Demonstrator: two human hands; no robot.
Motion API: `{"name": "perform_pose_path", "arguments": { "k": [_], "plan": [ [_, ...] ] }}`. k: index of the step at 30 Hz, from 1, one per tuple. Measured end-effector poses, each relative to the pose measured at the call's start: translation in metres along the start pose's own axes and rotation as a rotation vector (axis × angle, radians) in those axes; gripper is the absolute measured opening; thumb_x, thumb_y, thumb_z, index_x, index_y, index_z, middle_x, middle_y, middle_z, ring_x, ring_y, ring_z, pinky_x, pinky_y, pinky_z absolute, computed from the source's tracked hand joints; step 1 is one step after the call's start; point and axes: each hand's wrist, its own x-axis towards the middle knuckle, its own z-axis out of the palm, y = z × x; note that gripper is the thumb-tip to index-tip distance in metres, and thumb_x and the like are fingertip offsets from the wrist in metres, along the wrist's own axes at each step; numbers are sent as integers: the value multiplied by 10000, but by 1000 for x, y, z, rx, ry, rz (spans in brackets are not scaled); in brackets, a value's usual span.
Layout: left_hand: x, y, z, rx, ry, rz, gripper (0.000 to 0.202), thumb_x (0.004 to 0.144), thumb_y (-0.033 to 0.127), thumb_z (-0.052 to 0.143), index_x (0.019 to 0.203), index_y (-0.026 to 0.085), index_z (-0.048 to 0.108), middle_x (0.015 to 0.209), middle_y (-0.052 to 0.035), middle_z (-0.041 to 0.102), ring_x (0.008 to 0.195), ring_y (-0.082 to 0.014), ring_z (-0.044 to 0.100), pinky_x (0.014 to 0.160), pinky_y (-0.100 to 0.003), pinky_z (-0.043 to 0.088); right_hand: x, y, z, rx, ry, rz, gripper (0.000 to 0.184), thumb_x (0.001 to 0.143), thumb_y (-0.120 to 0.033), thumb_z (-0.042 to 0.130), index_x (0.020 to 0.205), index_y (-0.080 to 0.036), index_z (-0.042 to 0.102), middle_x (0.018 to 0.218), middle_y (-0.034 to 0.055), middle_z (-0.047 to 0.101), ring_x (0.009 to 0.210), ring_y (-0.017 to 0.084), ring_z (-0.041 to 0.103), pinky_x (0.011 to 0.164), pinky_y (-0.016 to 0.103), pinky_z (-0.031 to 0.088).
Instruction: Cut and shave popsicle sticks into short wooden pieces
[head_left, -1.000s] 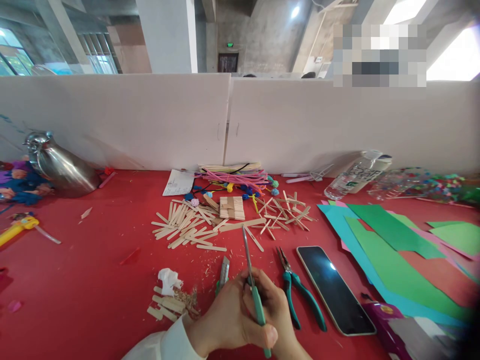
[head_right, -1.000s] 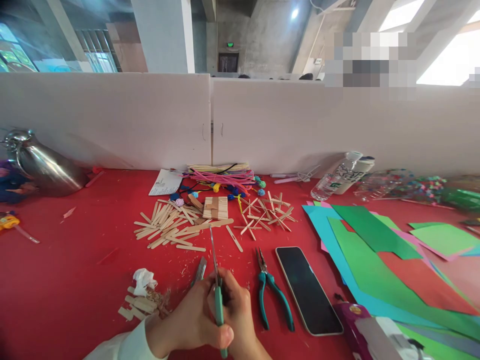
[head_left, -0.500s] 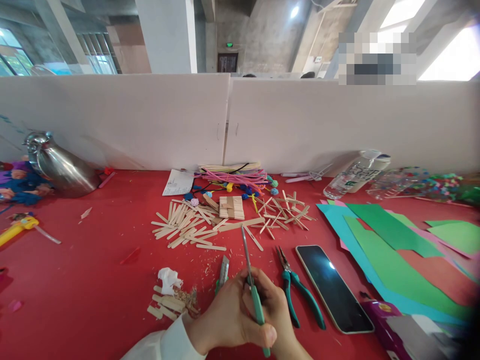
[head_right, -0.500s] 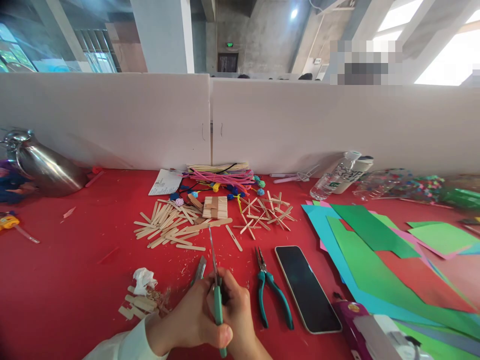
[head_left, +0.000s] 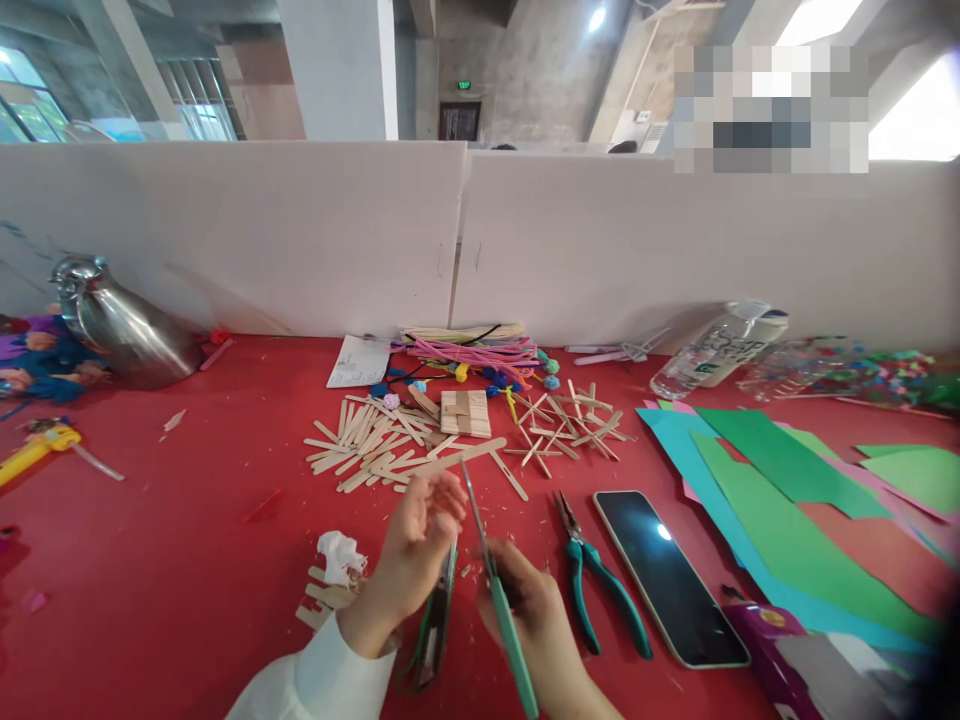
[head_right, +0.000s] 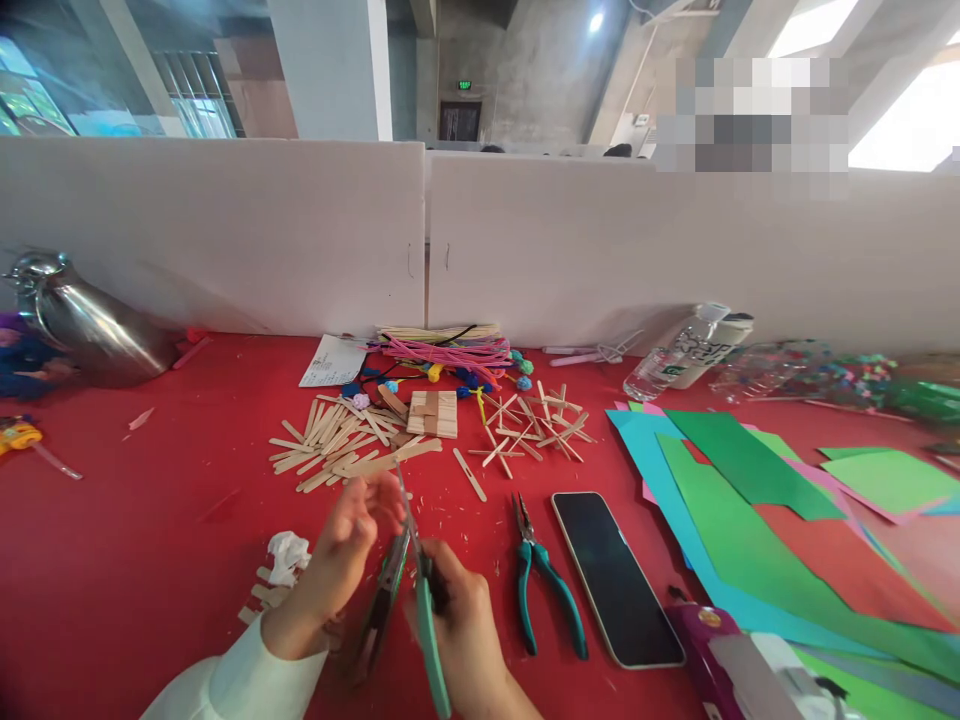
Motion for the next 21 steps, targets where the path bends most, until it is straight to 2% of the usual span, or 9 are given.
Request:
{"name": "perform_pose_path", "arguments": {
  "k": [3,7,11,14,17,21],
  "plan": [
    [5,-2,-6,22,133,0,398,839,555,404,827,174,516,672,13,470,539,-90,416,510,-214,372,-2,-2,5,-27,-46,35,193,638,-126,510,819,-143,574,532,-86,326,476,67,284,444,190,241],
    [7,-2,-8,83,221,40,386,872,484,394,635,180,415,563,43,381,495,-84,354,481,-210,310,-3,-7,7,-32,-113,71,227,657,-125,506,873,-136,575,522,-92,316,466,62,270,444,193,230],
    [8,-2,-10,110,283,28,374,880,444,402,611,192,338,528,60,335,482,-84,326,493,-212,293,-2,-11,4,38,-207,65,138,708,-206,566,829,-143,539,579,-61,405,510,74,330,479,197,298],
    [9,0,-11,154,281,41,384,875,444,408,597,192,325,528,61,324,479,-82,303,479,-211,270,-3,-12,2,130,-283,60,196,761,-326,589,825,-158,512,641,-34,460,535,80,377,510,202,355],
    [10,1,-13,145,290,40,393,866,447,419,584,193,313,523,62,305,476,-83,291,466,-211,260,-4,-9,0,175,-352,97,287,798,-439,562,866,-167,501,657,-37,441,474,57,355,437,182,333],
    [11,0,-13,127,307,22,374,869,416,419,582,192,334,521,56,330,479,-86,318,476,-213,282,-6,-7,-2,212,-370,97,389,793,-531,541,914,-164,501,680,-38,412,454,40,331,393,165,293]
  ]
}}
